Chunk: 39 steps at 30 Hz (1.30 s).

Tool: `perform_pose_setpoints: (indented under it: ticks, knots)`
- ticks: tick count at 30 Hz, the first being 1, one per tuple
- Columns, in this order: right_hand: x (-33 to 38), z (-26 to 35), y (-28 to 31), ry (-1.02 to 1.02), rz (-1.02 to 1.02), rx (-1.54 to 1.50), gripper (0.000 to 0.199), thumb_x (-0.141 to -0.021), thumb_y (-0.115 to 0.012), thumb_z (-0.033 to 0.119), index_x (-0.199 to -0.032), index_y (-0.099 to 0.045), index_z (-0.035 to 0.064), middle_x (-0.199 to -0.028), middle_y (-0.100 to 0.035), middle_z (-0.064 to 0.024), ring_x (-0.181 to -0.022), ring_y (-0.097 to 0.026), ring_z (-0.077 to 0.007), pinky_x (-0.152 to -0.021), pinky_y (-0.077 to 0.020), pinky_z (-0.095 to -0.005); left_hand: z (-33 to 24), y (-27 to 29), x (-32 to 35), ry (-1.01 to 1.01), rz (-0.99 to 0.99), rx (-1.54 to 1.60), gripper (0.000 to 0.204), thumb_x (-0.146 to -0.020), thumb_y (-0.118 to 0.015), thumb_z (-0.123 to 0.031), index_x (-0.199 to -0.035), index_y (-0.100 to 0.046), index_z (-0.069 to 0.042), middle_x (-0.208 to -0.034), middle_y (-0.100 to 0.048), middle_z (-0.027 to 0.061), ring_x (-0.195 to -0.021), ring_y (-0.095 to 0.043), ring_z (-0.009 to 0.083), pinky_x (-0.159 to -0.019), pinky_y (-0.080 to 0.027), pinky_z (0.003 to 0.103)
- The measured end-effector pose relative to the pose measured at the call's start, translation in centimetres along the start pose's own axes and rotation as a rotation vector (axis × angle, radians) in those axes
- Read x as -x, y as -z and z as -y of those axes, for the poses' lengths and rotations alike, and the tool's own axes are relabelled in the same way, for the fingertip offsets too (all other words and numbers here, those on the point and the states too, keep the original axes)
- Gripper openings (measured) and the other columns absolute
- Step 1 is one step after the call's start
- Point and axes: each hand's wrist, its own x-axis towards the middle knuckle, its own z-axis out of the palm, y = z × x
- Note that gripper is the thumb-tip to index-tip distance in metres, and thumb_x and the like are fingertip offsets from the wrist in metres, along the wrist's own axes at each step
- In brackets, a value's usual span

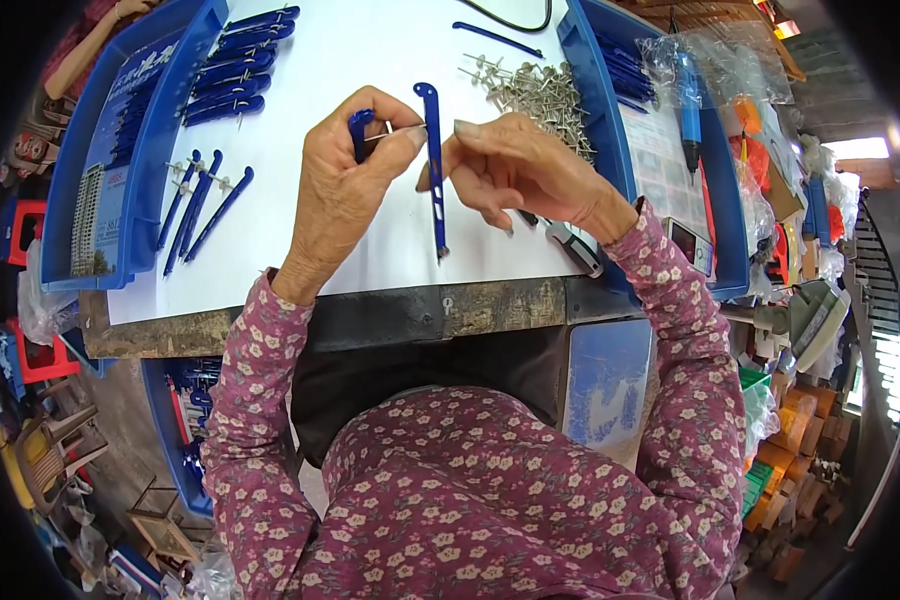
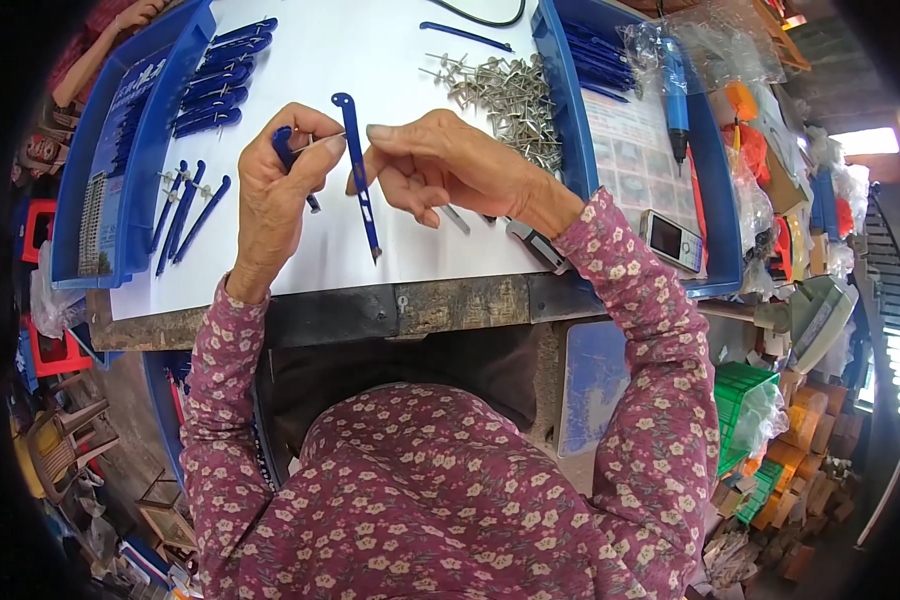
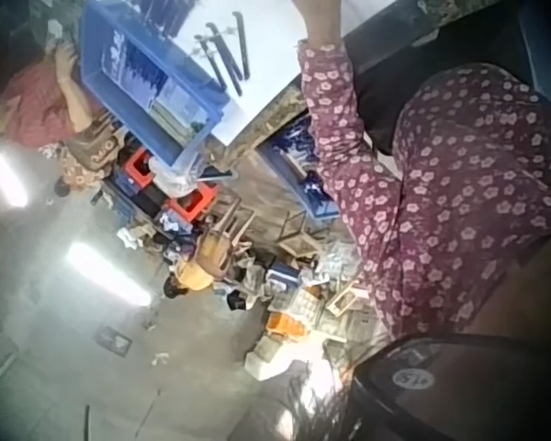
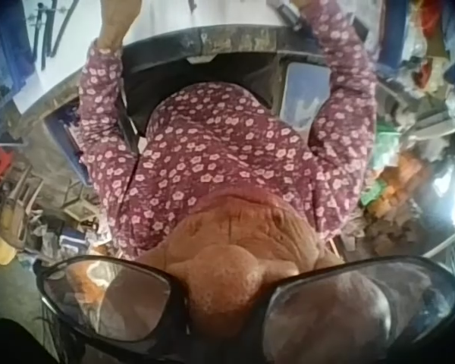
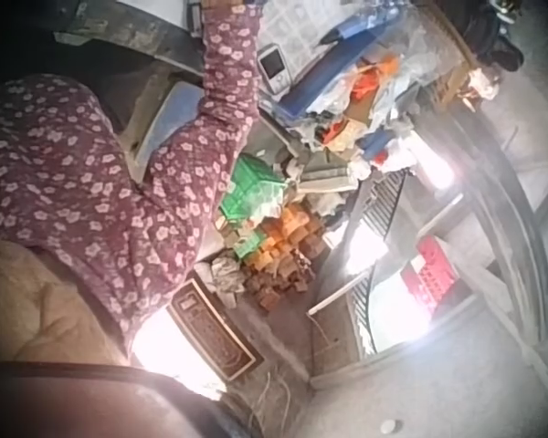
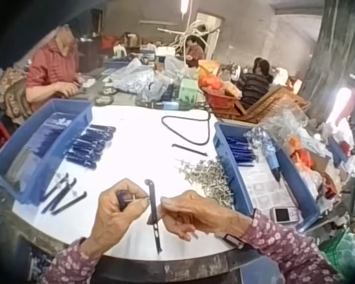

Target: Assembling small blue plastic components by hand at a manual workstation.

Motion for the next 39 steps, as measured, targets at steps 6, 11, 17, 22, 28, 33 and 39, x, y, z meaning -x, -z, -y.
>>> perform_pose_setpoints:
  ticks: [6, 11, 17, 22, 28, 33, 39]
  knots:
    - [0.4, -0.1, -0.2, 0.022, 0.152, 0.020, 0.056, -0.096, -0.036, 0.037, -0.095, -0.059, -0.0147, -0.045, -0.046, -0.0024, -0.033, -0.039, -0.0071, -0.039, -0.0403, -0.0195, 0.2, -0.4, 0.0, 0.055, -0.034, 0.089, 0.009, -0.084, -0.058, -0.013, -0.084, -0.059, -0.004, -0.060, -0.049, -0.0051, -0.054, -0.038, 0.0014, -0.049, -0.029, 0.018]
    - [0.4, 0.3, -0.3, 0.062, 0.139, 0.221, 0.060, -0.092, -0.042, 0.046, -0.102, -0.060, -0.0108, -0.051, -0.054, -0.0049, -0.036, -0.043, -0.0061, -0.038, -0.0388, -0.0170, 0.6, -0.3, 0.2, 0.054, -0.034, 0.114, 0.008, -0.084, -0.058, -0.012, -0.085, -0.059, -0.004, -0.060, -0.049, -0.0051, -0.054, -0.038, 0.0020, -0.049, -0.029, 0.018]
    - [0.5, 0.8, -0.4, 0.157, 0.036, 0.422, 0.050, -0.091, -0.046, 0.044, -0.102, -0.064, -0.0018, -0.053, -0.055, -0.0039, -0.041, -0.051, -0.0056, -0.036, -0.0359, -0.0157, 1.3, 0.1, 1.0, 0.080, -0.008, 0.101, 0.009, -0.084, -0.061, -0.013, -0.084, -0.059, -0.005, -0.061, -0.046, -0.0061, -0.053, -0.036, 0.0008, -0.049, -0.029, 0.016]
    - [0.1, 0.4, -0.4, 0.190, -0.012, 0.399, 0.051, -0.092, -0.044, 0.045, -0.104, -0.064, -0.0006, -0.054, -0.054, -0.0029, -0.041, -0.051, -0.0052, -0.035, -0.0342, -0.0150, 1.0, 0.2, 1.4, 0.114, 0.026, 0.127, 0.008, -0.081, -0.063, -0.012, -0.083, -0.059, -0.005, -0.063, -0.046, -0.0057, -0.053, -0.035, 0.0009, -0.049, -0.028, 0.015]
    - [-0.8, -0.2, -0.4, 0.233, -0.050, 0.349, 0.048, -0.093, -0.042, 0.042, -0.109, -0.062, 0.0014, -0.053, -0.053, -0.0003, -0.040, -0.050, -0.0043, -0.035, -0.0366, -0.0133, 0.8, 0.1, 1.9, 0.140, 0.050, 0.121, 0.010, -0.083, -0.059, -0.014, -0.080, -0.059, -0.004, -0.062, -0.050, -0.0031, -0.056, -0.041, 0.0033, -0.052, -0.033, 0.017]
    - [-1.2, -0.9, 0.2, 0.225, -0.157, 0.398, 0.052, -0.094, -0.040, 0.042, -0.119, -0.054, -0.0009, -0.054, -0.051, -0.0022, -0.041, -0.051, -0.0056, -0.036, -0.0373, -0.0151, 0.4, 0.2, 1.7, 0.125, 0.059, 0.193, 0.010, -0.083, -0.059, -0.014, -0.080, -0.059, -0.005, -0.064, -0.050, -0.0046, -0.057, -0.040, 0.0022, -0.051, -0.031, 0.017]
    - [-1.1, -0.8, 0.1, 0.080, -0.091, 0.404, 0.047, -0.095, -0.039, 0.039, -0.112, -0.058, -0.0004, -0.054, -0.053, -0.0025, -0.040, -0.049, -0.0047, -0.035, -0.0341, -0.0159, 0.4, 0.8, 1.2, 0.103, 0.012, 0.194, 0.009, -0.084, -0.059, -0.015, -0.084, -0.057, -0.005, -0.061, -0.047, -0.0067, -0.055, -0.036, 0.0010, -0.050, -0.027, 0.016]
